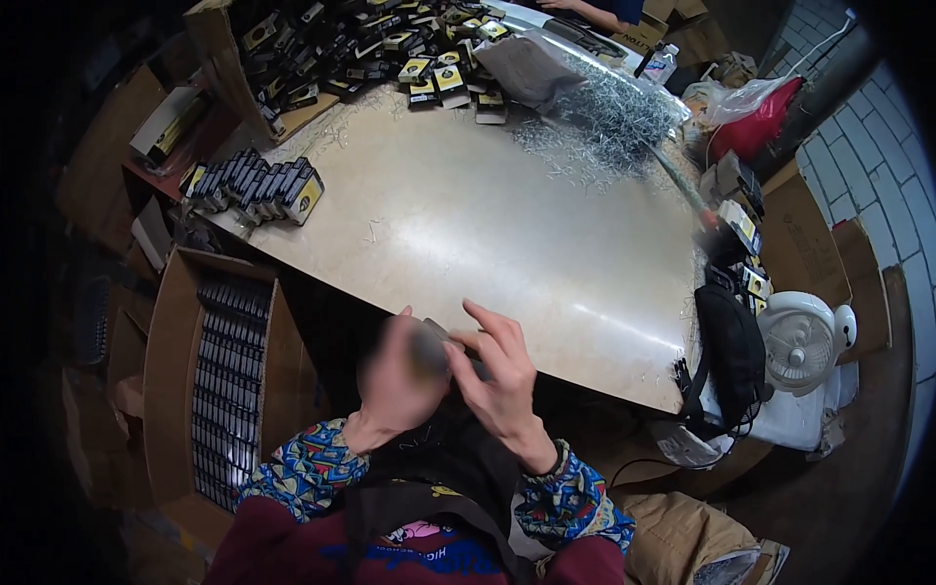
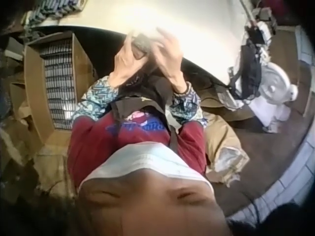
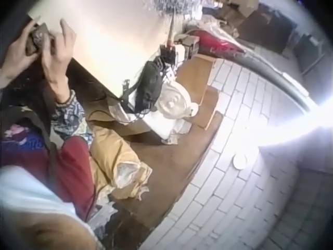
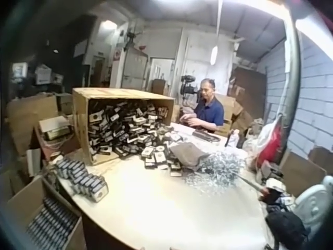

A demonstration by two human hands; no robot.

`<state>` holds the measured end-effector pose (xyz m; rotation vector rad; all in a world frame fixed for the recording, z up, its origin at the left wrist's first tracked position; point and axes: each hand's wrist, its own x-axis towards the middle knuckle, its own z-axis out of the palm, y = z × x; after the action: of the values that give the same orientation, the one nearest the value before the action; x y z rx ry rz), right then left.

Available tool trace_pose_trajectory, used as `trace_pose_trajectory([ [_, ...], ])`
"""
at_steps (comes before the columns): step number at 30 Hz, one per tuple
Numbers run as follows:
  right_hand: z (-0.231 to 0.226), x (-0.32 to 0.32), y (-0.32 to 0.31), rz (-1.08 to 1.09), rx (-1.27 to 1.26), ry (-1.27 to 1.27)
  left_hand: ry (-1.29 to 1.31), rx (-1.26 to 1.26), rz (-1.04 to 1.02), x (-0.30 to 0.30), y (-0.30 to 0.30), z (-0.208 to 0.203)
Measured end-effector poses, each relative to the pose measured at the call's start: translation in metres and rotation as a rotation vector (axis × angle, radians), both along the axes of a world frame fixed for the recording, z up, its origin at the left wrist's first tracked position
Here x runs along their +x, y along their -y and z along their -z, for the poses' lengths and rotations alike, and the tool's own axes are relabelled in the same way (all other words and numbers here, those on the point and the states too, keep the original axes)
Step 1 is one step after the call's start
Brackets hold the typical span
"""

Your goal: Packaging small industrial components into boxes and cleaning the workspace with a wire brush.

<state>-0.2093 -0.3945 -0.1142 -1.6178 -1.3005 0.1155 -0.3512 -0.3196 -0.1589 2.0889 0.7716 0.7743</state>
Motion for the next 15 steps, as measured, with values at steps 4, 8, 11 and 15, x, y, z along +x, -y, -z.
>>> trace_pose_trajectory([
  [4, 0.015, 0.002, 0.018, 0.013, 0.04, 0.158, 0.007, 0.013, -0.012, 0.002, -0.003, 0.001],
  [8, 0.035, 0.0, 0.02, 0.031, 0.057, 0.233, 0.076, 0.141, 0.012, 0.019, 0.003, 0.001],
  [11, 0.038, -0.005, 0.024, 0.017, -0.006, -0.013, 0.08, 0.214, 0.025, 0.022, 0.002, 0.006],
  [15, 0.036, -0.012, 0.015, -0.004, 0.046, -0.456, 0.027, 0.162, 0.058, 0.017, -0.002, 0.005],
])
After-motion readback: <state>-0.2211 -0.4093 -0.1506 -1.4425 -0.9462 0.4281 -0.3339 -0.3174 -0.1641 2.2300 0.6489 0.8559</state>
